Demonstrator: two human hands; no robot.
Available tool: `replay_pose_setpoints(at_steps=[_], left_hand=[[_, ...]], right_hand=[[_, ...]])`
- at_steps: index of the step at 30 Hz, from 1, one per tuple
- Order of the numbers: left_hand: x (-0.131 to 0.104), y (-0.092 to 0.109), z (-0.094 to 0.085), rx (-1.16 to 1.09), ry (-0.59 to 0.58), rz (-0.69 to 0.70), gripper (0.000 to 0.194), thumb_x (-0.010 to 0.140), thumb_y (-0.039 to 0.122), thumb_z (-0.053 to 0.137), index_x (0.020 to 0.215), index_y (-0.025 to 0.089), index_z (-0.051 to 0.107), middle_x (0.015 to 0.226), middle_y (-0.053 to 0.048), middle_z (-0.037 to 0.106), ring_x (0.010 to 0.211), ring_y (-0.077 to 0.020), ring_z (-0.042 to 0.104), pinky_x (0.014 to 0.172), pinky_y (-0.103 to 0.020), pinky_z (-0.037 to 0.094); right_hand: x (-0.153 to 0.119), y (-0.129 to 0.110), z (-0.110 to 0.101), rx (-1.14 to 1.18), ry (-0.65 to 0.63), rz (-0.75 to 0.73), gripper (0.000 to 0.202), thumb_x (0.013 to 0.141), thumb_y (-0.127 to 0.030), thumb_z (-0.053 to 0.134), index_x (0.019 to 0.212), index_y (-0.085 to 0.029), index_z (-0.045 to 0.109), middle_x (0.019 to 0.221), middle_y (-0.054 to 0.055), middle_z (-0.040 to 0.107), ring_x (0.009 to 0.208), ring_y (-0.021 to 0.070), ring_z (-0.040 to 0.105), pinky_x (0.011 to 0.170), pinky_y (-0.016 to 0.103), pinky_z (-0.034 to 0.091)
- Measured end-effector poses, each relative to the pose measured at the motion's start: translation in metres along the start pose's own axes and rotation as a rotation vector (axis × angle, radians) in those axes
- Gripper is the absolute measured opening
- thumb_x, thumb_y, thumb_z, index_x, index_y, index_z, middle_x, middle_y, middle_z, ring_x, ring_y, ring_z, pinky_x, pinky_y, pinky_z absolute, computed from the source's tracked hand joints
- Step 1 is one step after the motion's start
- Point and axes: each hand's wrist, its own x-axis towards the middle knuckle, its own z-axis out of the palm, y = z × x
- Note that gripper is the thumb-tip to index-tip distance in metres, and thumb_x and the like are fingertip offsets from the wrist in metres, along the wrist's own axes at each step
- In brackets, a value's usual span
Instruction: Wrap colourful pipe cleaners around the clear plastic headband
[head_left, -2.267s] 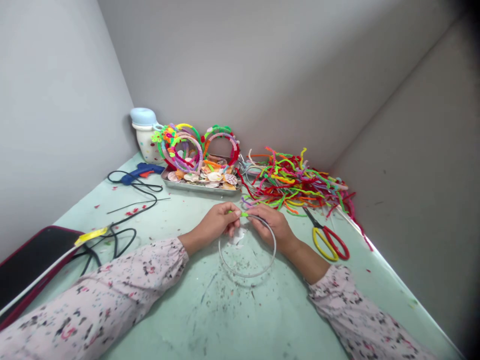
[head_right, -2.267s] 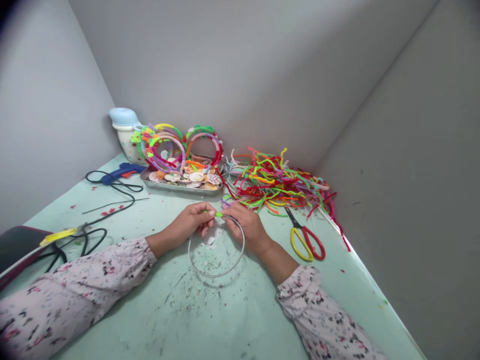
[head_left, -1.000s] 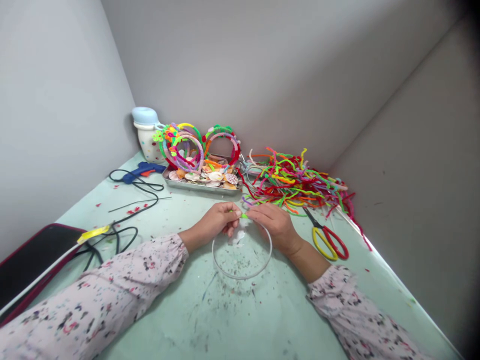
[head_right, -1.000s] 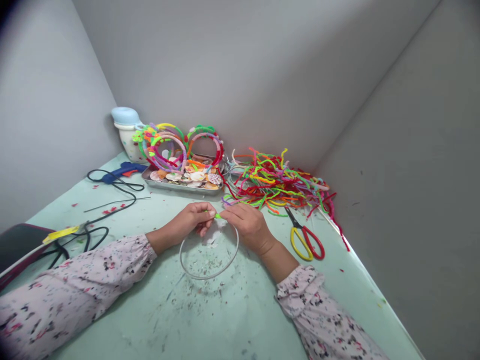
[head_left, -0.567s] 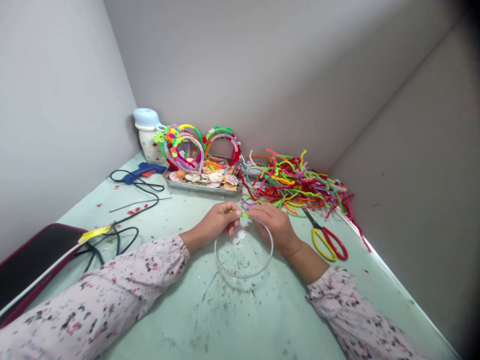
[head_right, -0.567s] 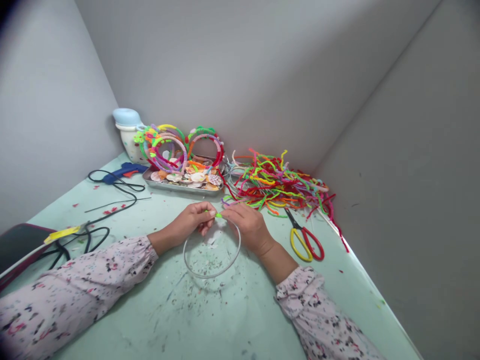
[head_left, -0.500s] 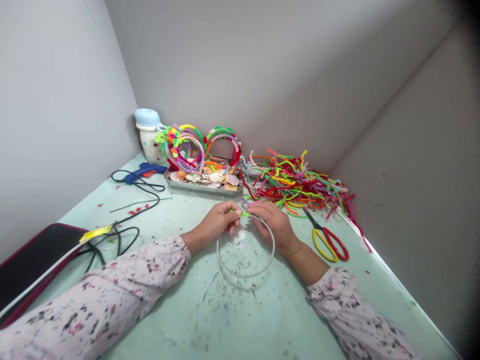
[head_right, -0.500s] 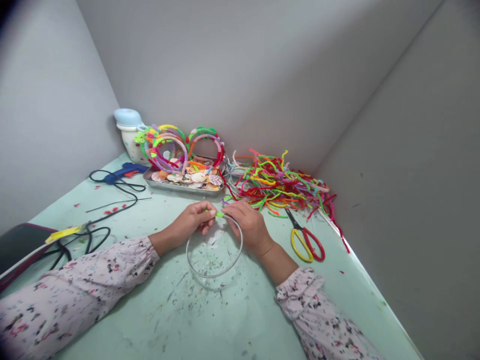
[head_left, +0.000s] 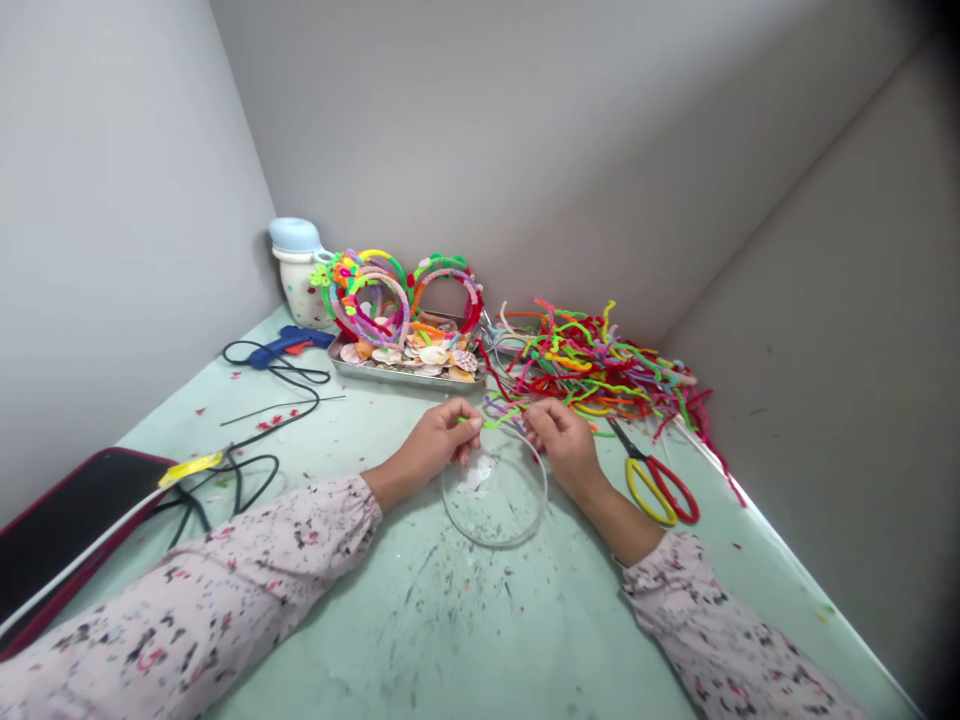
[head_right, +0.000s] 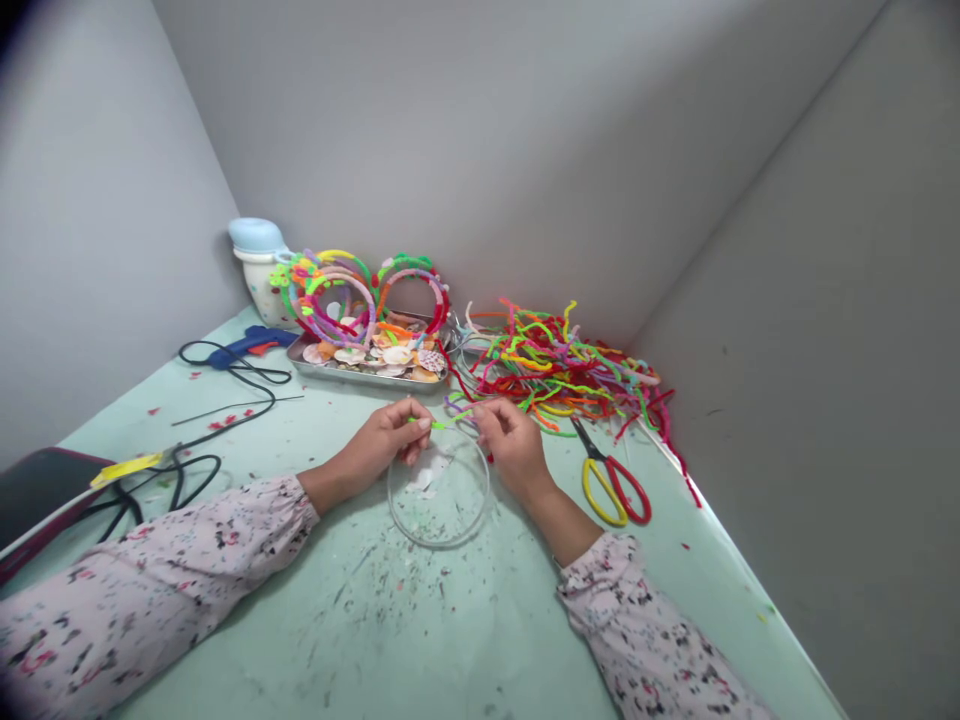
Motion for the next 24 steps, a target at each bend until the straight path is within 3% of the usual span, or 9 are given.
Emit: replay_pose_setpoints(at_steps=[3, 7, 17, 24], left_hand=[[0.000, 0.002, 0.002, 0.009, 0.013, -0.001, 0.018, 0.080, 0.032, 0.057, 0.079, 0.016, 0.049, 0.060, 0.004, 0.054, 0.042, -0.0048, 0.043, 0.042, -0.018, 0.030], [-0.001, 0.004, 0.003, 0.052, 0.017, 0.009, 0.020, 0.080, 0.033, 0.057, 0.075, 0.015, 0.049, 0.057, 0.005, 0.052, 0.042, -0.0050, 0.042, 0.043, -0.018, 0.031], [-0.001, 0.000, 0.003, 0.079, -0.003, 0.016, 0.021, 0.079, 0.035, 0.058, 0.077, 0.015, 0.051, 0.056, 0.004, 0.052, 0.043, -0.0055, 0.042, 0.044, -0.017, 0.032], [0.000, -0.001, 0.002, 0.088, -0.012, 0.014, 0.020, 0.080, 0.035, 0.057, 0.078, 0.015, 0.051, 0.059, 0.004, 0.052, 0.044, -0.0056, 0.043, 0.044, -0.018, 0.033]], right_hand=[[0.000, 0.001, -0.001, -0.004, -0.130, 0.038, 0.039, 0.085, -0.047, 0.049, 0.064, -0.016, 0.060, 0.052, -0.001, 0.054, 0.046, 0.0111, 0.048, 0.045, 0.023, 0.039], [-0.001, 0.005, 0.001, 0.010, -0.317, 0.053, 0.036, 0.084, -0.045, 0.053, 0.075, -0.013, 0.067, 0.063, 0.003, 0.063, 0.051, 0.0118, 0.055, 0.046, 0.022, 0.040], [0.001, 0.003, 0.002, 0.032, -0.396, 0.082, 0.025, 0.084, -0.036, 0.053, 0.078, -0.015, 0.064, 0.064, 0.001, 0.062, 0.051, 0.0103, 0.055, 0.047, 0.021, 0.039], [0.001, -0.004, 0.003, 0.053, -0.378, 0.104, 0.018, 0.081, -0.030, 0.056, 0.078, -0.015, 0.065, 0.065, 0.000, 0.061, 0.049, 0.0093, 0.054, 0.047, 0.021, 0.039]])
